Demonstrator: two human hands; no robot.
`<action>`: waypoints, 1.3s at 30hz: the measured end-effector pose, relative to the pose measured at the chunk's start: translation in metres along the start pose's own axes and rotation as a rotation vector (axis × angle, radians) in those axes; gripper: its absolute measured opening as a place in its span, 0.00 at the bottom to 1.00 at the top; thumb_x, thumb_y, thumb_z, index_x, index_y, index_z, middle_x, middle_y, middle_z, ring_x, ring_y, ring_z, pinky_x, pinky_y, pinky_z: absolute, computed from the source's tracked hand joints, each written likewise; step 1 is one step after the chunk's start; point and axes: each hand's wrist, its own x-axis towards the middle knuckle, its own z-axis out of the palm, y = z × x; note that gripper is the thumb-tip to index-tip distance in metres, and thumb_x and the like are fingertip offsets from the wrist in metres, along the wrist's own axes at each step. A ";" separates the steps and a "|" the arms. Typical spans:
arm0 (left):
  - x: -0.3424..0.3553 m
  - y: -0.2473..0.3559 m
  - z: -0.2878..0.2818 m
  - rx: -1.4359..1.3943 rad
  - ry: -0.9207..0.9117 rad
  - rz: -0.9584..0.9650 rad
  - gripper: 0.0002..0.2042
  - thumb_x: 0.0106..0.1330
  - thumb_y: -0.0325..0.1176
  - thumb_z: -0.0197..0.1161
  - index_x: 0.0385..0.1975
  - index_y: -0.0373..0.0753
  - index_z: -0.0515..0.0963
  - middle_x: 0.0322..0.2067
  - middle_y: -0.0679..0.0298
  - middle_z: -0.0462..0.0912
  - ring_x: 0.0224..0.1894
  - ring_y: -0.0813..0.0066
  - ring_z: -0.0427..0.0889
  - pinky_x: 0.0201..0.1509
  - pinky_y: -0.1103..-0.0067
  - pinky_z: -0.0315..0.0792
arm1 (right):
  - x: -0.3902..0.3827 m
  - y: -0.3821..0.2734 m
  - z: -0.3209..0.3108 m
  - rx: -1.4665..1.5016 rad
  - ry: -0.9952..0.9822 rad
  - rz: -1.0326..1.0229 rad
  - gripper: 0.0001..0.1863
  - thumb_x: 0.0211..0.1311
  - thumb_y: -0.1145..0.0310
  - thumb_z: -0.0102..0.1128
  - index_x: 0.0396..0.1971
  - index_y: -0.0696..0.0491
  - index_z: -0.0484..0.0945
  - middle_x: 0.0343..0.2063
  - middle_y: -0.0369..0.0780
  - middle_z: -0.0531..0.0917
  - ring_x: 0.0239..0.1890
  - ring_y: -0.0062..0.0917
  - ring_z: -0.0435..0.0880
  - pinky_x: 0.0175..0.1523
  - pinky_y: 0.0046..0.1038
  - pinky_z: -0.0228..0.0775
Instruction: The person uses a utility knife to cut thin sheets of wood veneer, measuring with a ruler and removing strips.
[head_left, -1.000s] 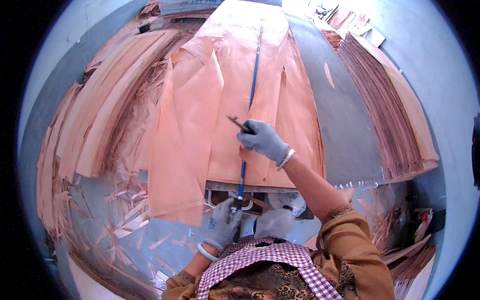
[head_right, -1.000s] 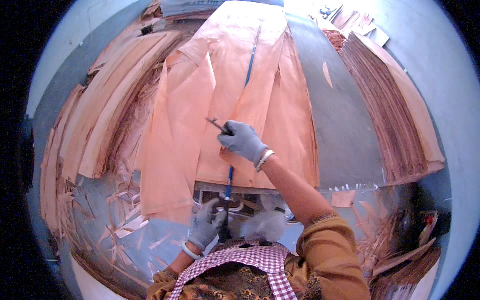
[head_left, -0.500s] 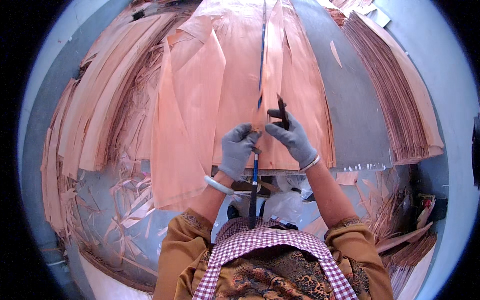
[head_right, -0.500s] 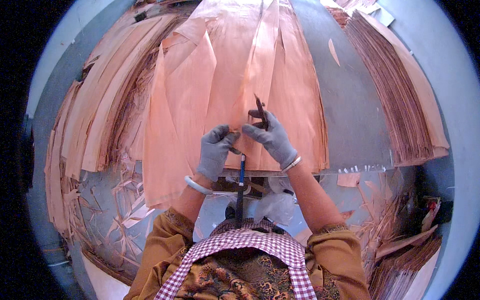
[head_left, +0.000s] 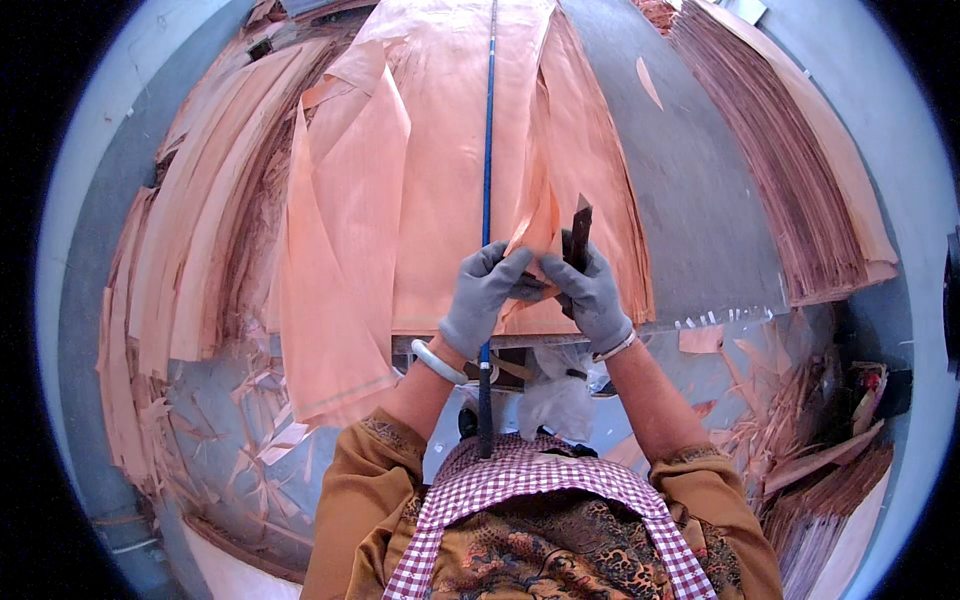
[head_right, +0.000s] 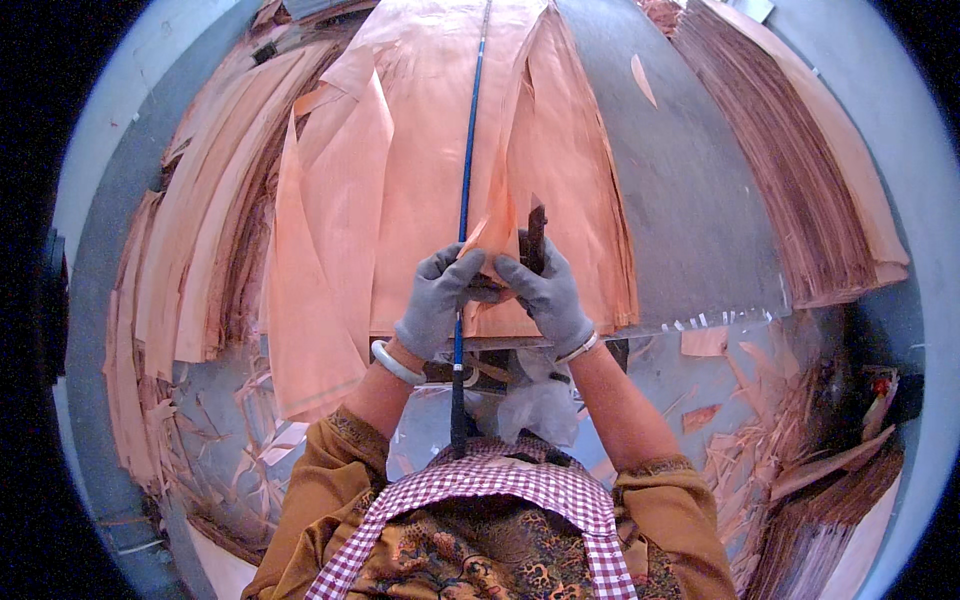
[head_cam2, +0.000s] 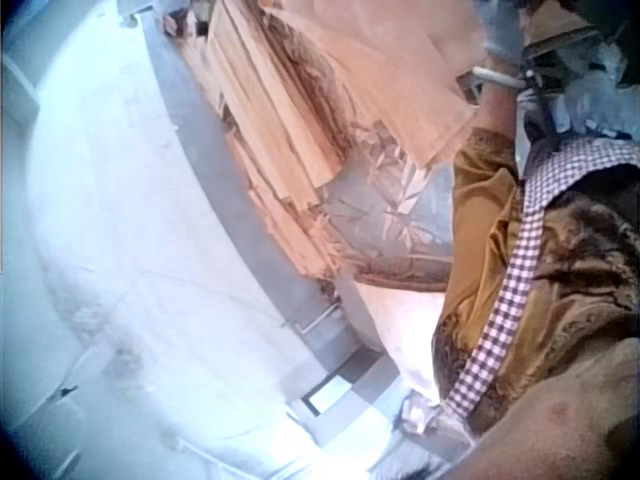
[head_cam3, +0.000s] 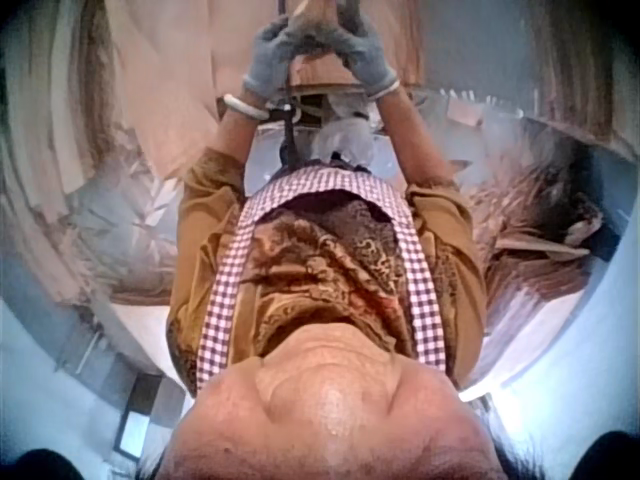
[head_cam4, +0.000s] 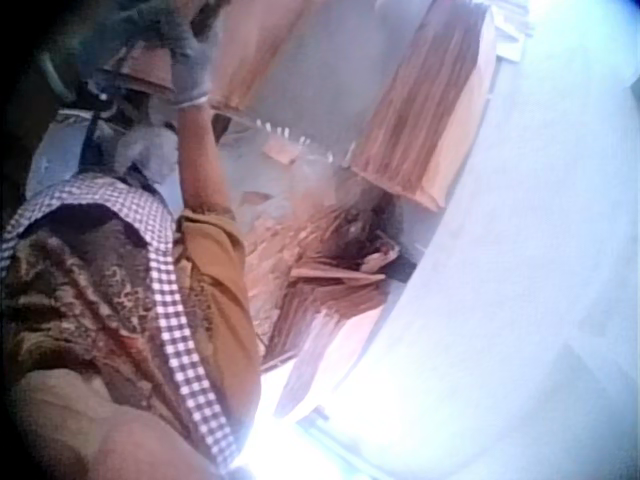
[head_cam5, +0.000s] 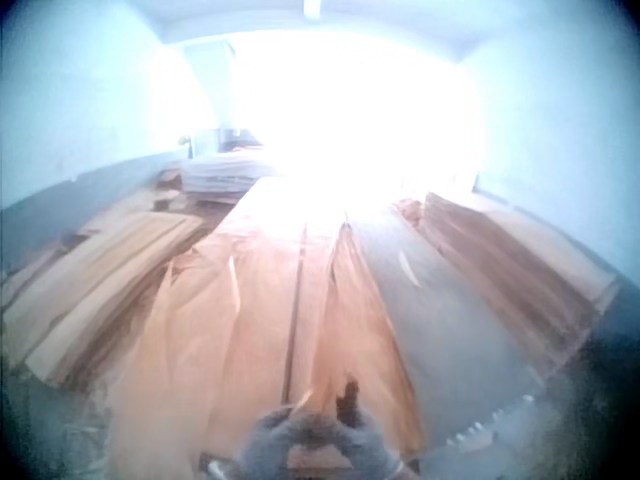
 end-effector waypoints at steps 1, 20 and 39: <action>-0.001 -0.001 0.002 -0.037 0.010 -0.011 0.09 0.66 0.34 0.57 0.35 0.33 0.77 0.30 0.64 0.81 0.30 0.78 0.81 0.33 0.81 0.78 | -0.002 -0.001 -0.001 0.050 0.017 0.003 0.20 0.56 0.66 0.63 0.47 0.56 0.70 0.26 0.28 0.74 0.24 0.09 0.69 0.24 0.14 0.60; -0.045 0.044 -0.118 0.593 0.780 0.190 0.08 0.62 0.33 0.59 0.26 0.35 0.77 0.16 0.70 0.75 0.15 0.87 0.72 0.16 0.87 0.64 | -0.048 0.065 -0.118 -1.046 0.460 -0.178 0.16 0.53 0.72 0.61 0.42 0.59 0.73 0.33 0.42 0.79 0.37 0.26 0.77 0.45 0.26 0.69; -0.078 0.045 -0.155 1.578 0.773 -0.240 0.15 0.60 0.43 0.51 0.27 0.36 0.78 0.26 0.46 0.79 0.32 0.50 0.80 0.36 0.62 0.72 | -0.075 0.116 0.038 0.184 -0.177 0.282 0.25 0.59 0.76 0.58 0.57 0.56 0.66 0.40 0.35 0.78 0.40 0.20 0.77 0.48 0.24 0.71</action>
